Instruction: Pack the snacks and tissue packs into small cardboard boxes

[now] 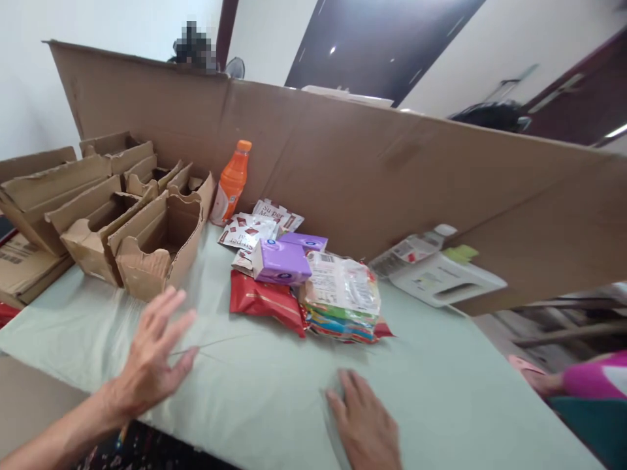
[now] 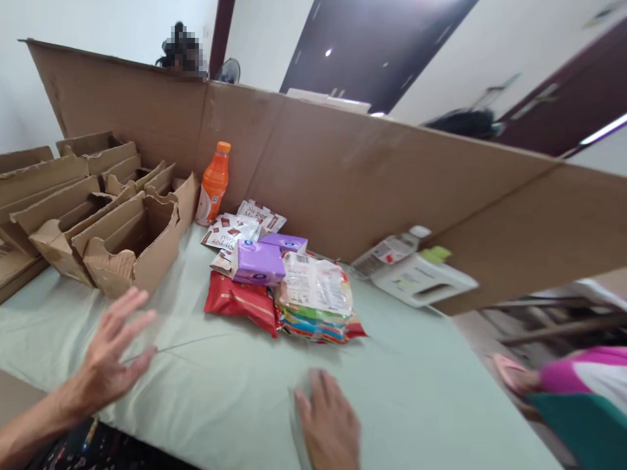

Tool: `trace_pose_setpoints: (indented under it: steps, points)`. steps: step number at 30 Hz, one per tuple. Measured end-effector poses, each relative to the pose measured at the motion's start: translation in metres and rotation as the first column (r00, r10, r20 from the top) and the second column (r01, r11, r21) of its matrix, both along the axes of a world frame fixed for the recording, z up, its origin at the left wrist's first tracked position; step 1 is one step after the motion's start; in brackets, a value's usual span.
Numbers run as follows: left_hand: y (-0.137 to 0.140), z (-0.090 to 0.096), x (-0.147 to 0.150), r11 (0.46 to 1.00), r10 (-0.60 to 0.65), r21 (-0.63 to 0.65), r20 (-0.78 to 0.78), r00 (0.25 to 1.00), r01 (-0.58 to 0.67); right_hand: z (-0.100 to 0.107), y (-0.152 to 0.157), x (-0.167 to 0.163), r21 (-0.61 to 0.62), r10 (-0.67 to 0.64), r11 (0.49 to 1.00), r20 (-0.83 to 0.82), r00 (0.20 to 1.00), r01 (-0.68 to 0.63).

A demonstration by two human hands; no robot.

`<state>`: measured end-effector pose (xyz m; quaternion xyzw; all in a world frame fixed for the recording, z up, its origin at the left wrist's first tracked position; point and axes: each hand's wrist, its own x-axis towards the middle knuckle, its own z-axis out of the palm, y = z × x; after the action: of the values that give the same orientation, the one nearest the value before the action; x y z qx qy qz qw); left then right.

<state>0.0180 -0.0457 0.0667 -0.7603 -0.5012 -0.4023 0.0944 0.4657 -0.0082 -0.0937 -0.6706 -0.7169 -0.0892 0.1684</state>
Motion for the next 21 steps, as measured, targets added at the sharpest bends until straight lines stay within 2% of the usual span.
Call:
trace_pose_setpoints:
  steps: [2, 4, 7, 10, 13, 15, 18, 19, 21]
  points:
    - [0.029, 0.029, -0.014, 0.982, 0.123, 0.148, -0.026, 0.992, -0.118, -0.007, 0.007, -0.034, 0.026, 0.106, 0.994, -0.005, 0.994, -0.106]
    - [0.058, 0.049, -0.025, 0.960, 0.225, 0.184, -0.056, 0.973, -0.212, -0.005, 0.012, -0.054, 0.038, 0.134, 0.990, -0.008, 0.991, -0.134]
    - [0.091, 0.062, -0.038, 0.959, 0.283, 0.075, -0.140, 0.949, -0.275, 0.004, 0.016, -0.060, 0.009, 0.091, 0.996, -0.004, 0.996, -0.091]
    - [0.103, 0.066, -0.046, 0.971, 0.213, -0.056, -0.238, 0.948, -0.232, 0.009, 0.016, -0.057, -0.026, 0.054, 0.998, -0.005, 0.999, -0.054]
    - [0.091, 0.072, -0.053, 0.990, 0.098, -0.077, -0.233, 0.968, -0.119, 0.014, 0.015, -0.058, -0.035, 0.032, 0.999, -0.002, 0.999, -0.032]
    - [0.073, 0.078, -0.059, 0.997, -0.057, -0.070, -0.218, 0.974, 0.043, 0.018, 0.014, -0.060, -0.036, 0.031, 0.999, 0.004, 1.000, -0.031]
    - [0.042, 0.085, -0.073, 0.947, -0.320, -0.117, -0.263, 0.910, 0.300, 0.022, 0.014, -0.062, -0.031, 0.040, 0.999, 0.010, 0.999, -0.040]
    - [0.031, 0.085, -0.078, 0.932, -0.360, -0.141, -0.272, 0.892, 0.333, 0.023, 0.014, -0.062, -0.026, 0.042, 0.999, 0.009, 0.999, -0.041]
    - [0.012, 0.084, -0.087, 0.930, -0.361, -0.173, -0.254, 0.897, 0.325, 0.023, 0.014, -0.062, -0.014, 0.042, 0.999, -0.004, 0.999, -0.042]
